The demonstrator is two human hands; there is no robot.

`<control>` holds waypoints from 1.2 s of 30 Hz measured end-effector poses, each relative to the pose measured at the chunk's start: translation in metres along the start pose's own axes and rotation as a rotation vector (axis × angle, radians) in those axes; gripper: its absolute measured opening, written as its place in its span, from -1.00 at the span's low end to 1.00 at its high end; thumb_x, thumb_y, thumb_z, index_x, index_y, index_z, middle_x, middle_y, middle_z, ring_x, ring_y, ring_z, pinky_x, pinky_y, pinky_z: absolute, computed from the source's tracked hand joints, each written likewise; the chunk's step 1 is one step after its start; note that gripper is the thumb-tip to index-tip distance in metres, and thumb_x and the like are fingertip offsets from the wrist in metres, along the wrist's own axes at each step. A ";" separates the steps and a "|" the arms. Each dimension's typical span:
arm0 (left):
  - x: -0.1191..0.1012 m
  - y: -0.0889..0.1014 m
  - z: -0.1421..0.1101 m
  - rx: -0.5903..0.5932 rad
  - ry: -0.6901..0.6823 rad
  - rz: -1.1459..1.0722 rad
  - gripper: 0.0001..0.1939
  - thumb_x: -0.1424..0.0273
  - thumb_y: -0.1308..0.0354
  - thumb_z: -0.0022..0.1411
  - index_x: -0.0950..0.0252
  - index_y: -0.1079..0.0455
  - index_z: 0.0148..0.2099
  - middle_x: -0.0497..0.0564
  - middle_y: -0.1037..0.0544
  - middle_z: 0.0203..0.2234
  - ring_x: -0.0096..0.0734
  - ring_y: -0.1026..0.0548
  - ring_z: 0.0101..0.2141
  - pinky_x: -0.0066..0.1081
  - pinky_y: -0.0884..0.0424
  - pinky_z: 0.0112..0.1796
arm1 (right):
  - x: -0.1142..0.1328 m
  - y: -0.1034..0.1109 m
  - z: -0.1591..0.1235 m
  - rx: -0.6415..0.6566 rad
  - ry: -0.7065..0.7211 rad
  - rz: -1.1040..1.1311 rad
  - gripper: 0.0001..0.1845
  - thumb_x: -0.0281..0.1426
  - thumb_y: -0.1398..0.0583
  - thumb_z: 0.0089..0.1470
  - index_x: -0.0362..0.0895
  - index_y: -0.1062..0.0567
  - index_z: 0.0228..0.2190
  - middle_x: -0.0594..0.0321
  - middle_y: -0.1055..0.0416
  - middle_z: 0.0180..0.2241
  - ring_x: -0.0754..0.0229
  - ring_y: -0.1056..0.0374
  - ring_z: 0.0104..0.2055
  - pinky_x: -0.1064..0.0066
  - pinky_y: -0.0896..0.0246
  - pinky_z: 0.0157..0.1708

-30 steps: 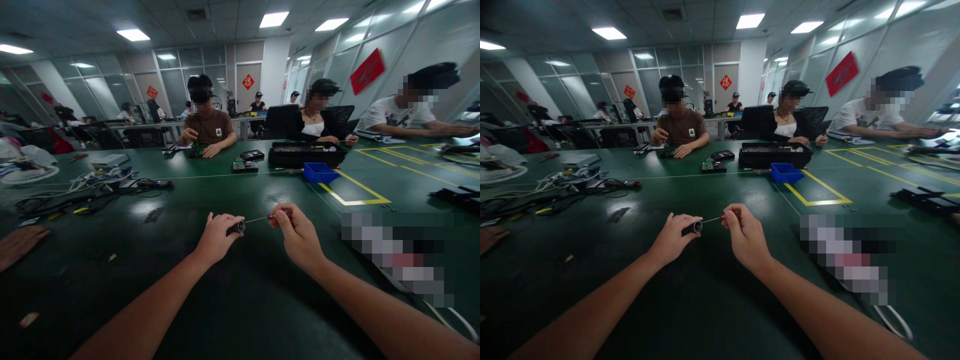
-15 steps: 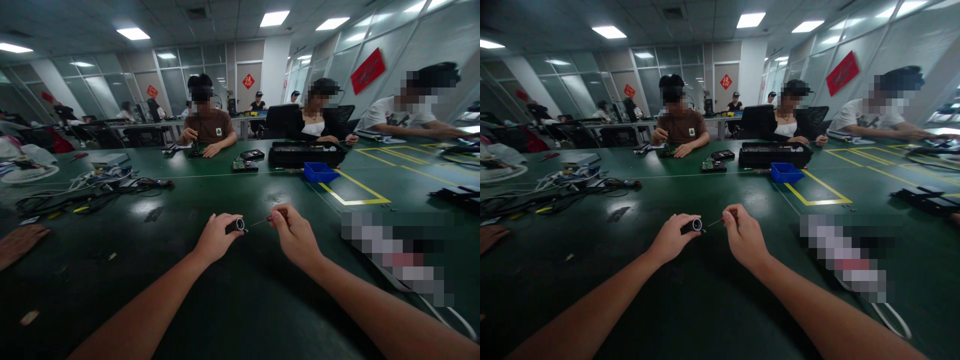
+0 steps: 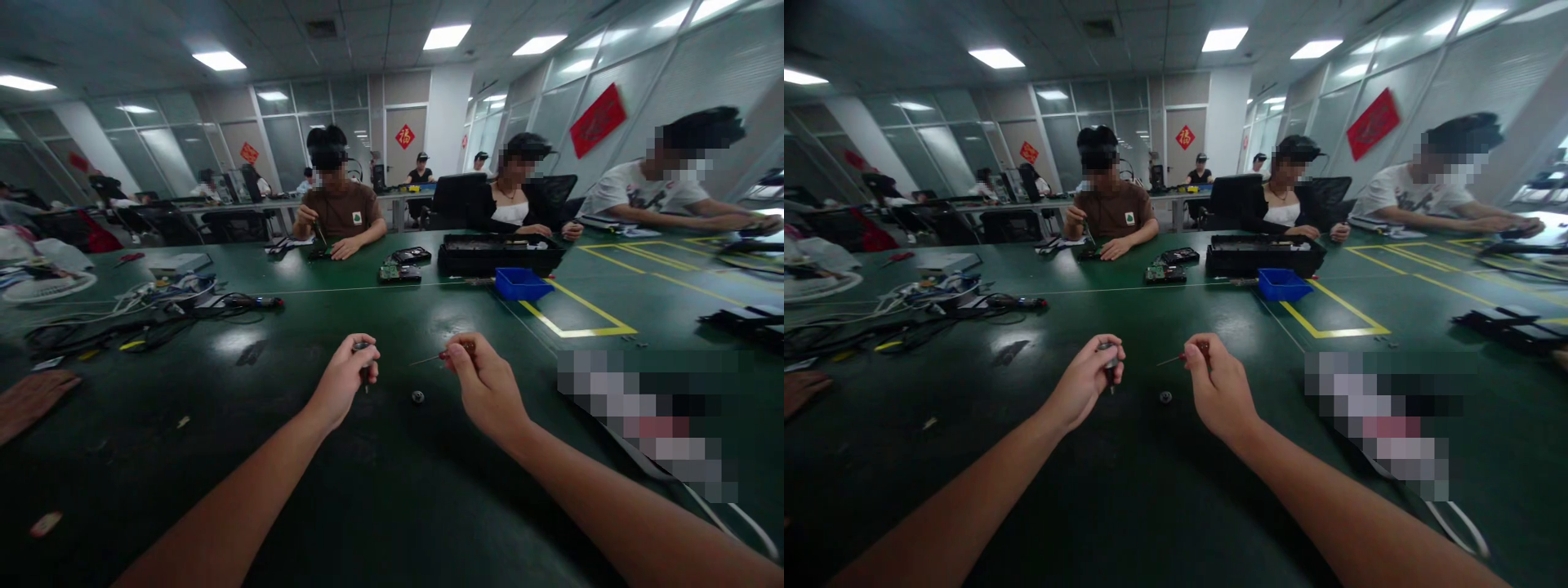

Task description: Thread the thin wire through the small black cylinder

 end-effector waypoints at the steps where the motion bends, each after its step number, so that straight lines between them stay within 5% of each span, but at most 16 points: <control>1: -0.003 -0.003 -0.004 0.027 -0.011 0.132 -0.77 0.23 -0.15 0.25 0.26 -0.33 -0.12 -0.07 -0.41 -0.43 -0.45 -0.39 -0.47 -0.44 -0.31 -0.41 | 0.000 0.000 0.000 -0.004 0.002 0.000 -0.75 -0.20 -0.02 0.35 -0.07 -0.41 -0.21 0.24 -0.51 -0.37 0.13 -0.47 -0.32 0.31 -0.27 -0.32; 4: -0.010 -0.014 -0.015 0.129 -0.134 0.648 -0.80 0.22 -0.18 0.26 0.25 -0.41 -0.21 -0.04 -0.47 -0.41 -0.37 -0.44 -0.38 -0.37 -0.34 -0.33 | 0.001 0.001 0.001 -0.009 0.010 0.002 -0.75 -0.20 -0.02 0.35 -0.06 -0.41 -0.21 0.24 -0.51 -0.37 0.13 -0.47 -0.32 0.32 -0.27 -0.32; 7: -0.005 -0.031 -0.025 0.315 -0.286 1.016 -0.81 0.37 -0.11 0.30 0.20 -0.47 -0.06 -0.01 -0.54 -0.16 -0.28 -0.49 -0.18 -0.29 -0.39 -0.16 | 0.001 0.001 0.001 -0.012 0.015 0.001 -0.76 -0.21 -0.03 0.35 -0.07 -0.41 -0.22 0.24 -0.51 -0.37 0.13 -0.46 -0.32 0.32 -0.27 -0.32; 11: 0.012 -0.048 -0.026 0.475 -0.422 1.325 -0.57 0.42 -0.01 0.35 0.19 -0.31 0.24 0.05 -0.46 0.09 -0.19 -0.49 -0.06 -0.21 -0.43 -0.08 | 0.001 0.000 0.001 -0.007 0.020 0.001 -0.76 -0.22 -0.03 0.35 -0.07 -0.40 -0.23 0.24 -0.50 -0.38 0.13 -0.46 -0.33 0.31 -0.27 -0.31; 15: 0.021 -0.054 -0.022 0.488 -0.426 1.492 -0.61 0.34 -0.01 0.38 0.16 -0.35 0.21 0.06 -0.51 -0.07 -0.15 -0.51 -0.16 -0.21 -0.48 -0.22 | 0.002 -0.001 0.001 0.003 0.022 0.003 -0.77 -0.23 -0.02 0.35 -0.07 -0.40 -0.24 0.23 -0.50 -0.38 0.14 -0.46 -0.33 0.32 -0.26 -0.31; 25: 0.010 -0.042 -0.019 0.453 -0.277 1.328 -0.79 0.36 -0.10 0.30 0.23 -0.41 -0.03 0.02 -0.55 -0.20 -0.22 -0.53 -0.23 -0.28 -0.43 -0.24 | 0.002 -0.002 0.002 0.033 0.002 0.001 -0.76 -0.22 -0.01 0.35 -0.07 -0.40 -0.23 0.24 -0.48 -0.37 0.14 -0.44 -0.32 0.32 -0.25 -0.31; 31: -0.002 -0.030 -0.017 0.332 -0.243 0.895 -0.77 0.39 -0.11 0.28 0.16 -0.49 -0.03 -0.04 -0.56 -0.15 -0.30 -0.49 -0.13 -0.31 -0.35 -0.08 | 0.000 -0.001 0.002 0.037 -0.010 0.011 -0.74 -0.20 -0.02 0.35 -0.07 -0.40 -0.24 0.24 -0.49 -0.38 0.13 -0.45 -0.33 0.31 -0.25 -0.31; 36: -0.017 -0.013 -0.018 0.214 -0.050 0.551 -0.77 0.18 -0.24 0.22 0.25 -0.45 -0.25 -0.09 -0.47 -0.43 -0.42 -0.41 -0.41 -0.42 -0.29 -0.35 | -0.001 -0.001 0.002 0.045 -0.009 0.025 -0.74 -0.20 -0.02 0.35 -0.07 -0.41 -0.23 0.24 -0.49 -0.37 0.13 -0.46 -0.30 0.31 -0.27 -0.29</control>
Point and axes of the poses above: each hand's wrist, its own z-axis towards the middle knuckle, its own y-axis out of the back of the hand, x = y × z, the point moved 3 cm from there along z, towards the middle knuckle
